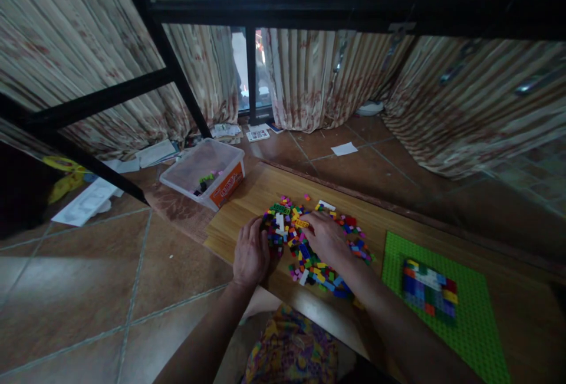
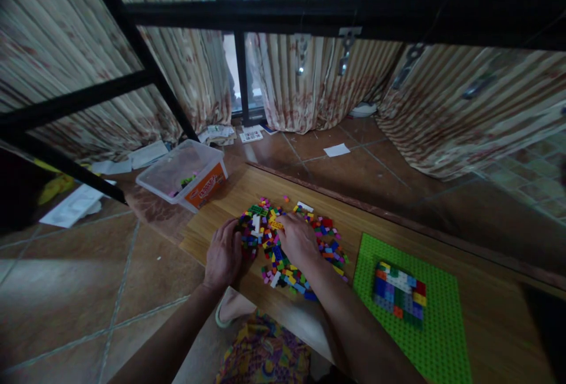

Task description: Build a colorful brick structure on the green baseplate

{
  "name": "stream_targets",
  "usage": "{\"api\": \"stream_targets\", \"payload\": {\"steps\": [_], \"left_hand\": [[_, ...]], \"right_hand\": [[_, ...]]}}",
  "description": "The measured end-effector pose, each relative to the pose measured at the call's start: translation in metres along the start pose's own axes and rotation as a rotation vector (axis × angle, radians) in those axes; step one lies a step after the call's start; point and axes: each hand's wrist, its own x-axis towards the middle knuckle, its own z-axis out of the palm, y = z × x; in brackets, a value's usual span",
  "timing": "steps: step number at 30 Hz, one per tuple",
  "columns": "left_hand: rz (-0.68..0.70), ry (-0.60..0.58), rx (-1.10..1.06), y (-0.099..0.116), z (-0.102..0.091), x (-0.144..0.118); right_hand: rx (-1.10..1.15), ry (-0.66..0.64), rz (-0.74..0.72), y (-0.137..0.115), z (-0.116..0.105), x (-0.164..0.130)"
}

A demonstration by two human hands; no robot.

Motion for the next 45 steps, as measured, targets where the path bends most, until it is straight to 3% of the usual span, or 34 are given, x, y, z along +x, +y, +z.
{"api": "stream_targets", "payload": {"steps": [3, 8, 15, 19, 27, 36, 41, 45], "left_hand": [[0.002, 0.009, 0.004, -0.002, 0.000, 0.000], [0.003, 0.015, 0.015, -0.003, 0.002, 0.000], [-0.035, 0.007, 0.019, -0.003, 0.002, 0.001], [-0.044, 0.000, 0.030, -0.004, 0.002, 0.002], [-0.029, 0.018, 0.024, -0.005, 0.001, 0.004], [-0.022, -0.004, 0.039, -0.004, 0.006, 0.011], [-0.009, -0.013, 0.038, -0.003, 0.008, 0.012], [0.014, 0.016, 0.008, -0.004, 0.008, 0.012]], "right_hand": [[0.139, 0.064, 0.036, 0.011, -0.006, -0.006], [0.552, 0.152, 0.224, 0.029, -0.021, -0.018], [1.470, 0.059, 0.535, 0.025, -0.028, -0.030], [1.748, 0.019, 0.582, 0.028, -0.035, -0.035], [1.861, -0.127, 0.633, 0.025, -0.050, -0.038], [1.691, -0.160, 0.621, 0.039, -0.063, -0.028], [1.596, -0.097, 0.630, 0.051, -0.065, -0.037], [1.573, -0.007, 0.658, 0.047, -0.067, -0.056]]}}
